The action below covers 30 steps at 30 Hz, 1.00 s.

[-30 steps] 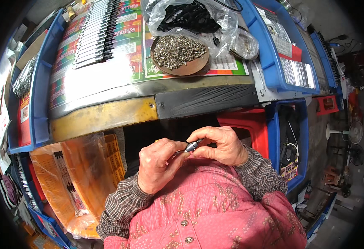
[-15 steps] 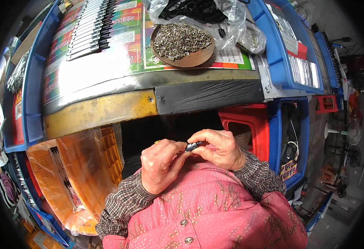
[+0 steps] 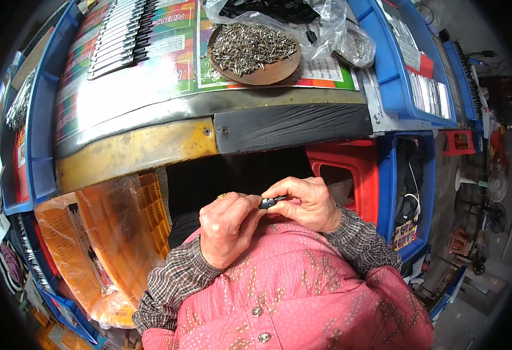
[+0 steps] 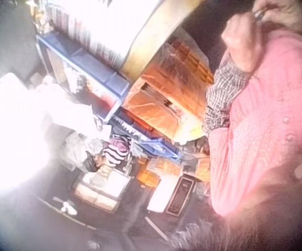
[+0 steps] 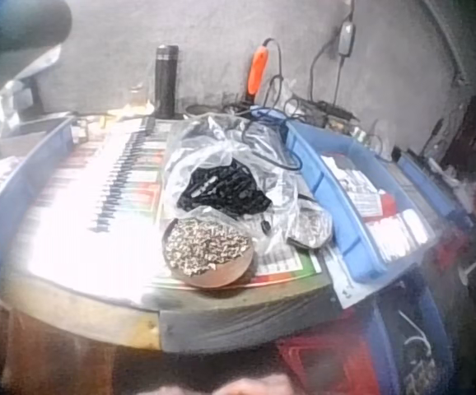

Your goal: The person assembles wiper components by joining metal clips with plastic connectors by hand and aligning the assembled pieces in a row on the work surface.

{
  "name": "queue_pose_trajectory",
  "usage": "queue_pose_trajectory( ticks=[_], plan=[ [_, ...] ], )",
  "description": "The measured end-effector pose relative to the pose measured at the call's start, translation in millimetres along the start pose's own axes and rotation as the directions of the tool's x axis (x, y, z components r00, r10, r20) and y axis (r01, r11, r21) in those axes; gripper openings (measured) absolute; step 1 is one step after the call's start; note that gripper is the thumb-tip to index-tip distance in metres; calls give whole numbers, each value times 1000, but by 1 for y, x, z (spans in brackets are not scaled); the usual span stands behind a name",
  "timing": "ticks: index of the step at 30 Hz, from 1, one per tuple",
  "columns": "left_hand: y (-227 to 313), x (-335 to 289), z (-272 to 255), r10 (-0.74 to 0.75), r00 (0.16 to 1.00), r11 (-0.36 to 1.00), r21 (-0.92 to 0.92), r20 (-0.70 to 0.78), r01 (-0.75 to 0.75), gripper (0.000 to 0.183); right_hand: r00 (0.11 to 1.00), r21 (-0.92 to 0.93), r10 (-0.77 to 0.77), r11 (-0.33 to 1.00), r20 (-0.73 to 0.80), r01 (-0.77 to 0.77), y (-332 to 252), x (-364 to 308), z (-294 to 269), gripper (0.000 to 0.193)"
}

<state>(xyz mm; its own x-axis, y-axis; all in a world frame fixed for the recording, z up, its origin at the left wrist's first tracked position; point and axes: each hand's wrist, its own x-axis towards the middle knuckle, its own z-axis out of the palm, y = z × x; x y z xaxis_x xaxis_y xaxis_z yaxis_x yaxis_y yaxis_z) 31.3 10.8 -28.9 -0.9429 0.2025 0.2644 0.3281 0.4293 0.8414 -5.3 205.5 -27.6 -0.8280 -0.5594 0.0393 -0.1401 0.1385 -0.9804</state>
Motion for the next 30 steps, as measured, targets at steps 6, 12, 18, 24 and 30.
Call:
queue_pose_trajectory(
  ticks=[6,12,18,24,30],
  plan=[
    [-2,4,-5,12,999,1000,2,31,-12,22,1000,48,8,999,-7,-8,0,0,1,16],
    [-2,5,-6,19,999,1000,-3,39,-19,22,998,54,61,997,-21,-59,-5,-1,1,15],
    [-1,4,-1,14,999,1000,21,-38,-13,21,992,-104,-41,994,-120,29,-5,-1,4,16],
    [-4,9,-4,42,999,999,19,-7,-42,20,996,-51,-12,999,-90,7,-1,1,2,16],
    [-1,17,-7,48,999,999,0,-17,-48,21,995,-100,-42,994,-90,33,-6,6,-4,19]
  ],
)
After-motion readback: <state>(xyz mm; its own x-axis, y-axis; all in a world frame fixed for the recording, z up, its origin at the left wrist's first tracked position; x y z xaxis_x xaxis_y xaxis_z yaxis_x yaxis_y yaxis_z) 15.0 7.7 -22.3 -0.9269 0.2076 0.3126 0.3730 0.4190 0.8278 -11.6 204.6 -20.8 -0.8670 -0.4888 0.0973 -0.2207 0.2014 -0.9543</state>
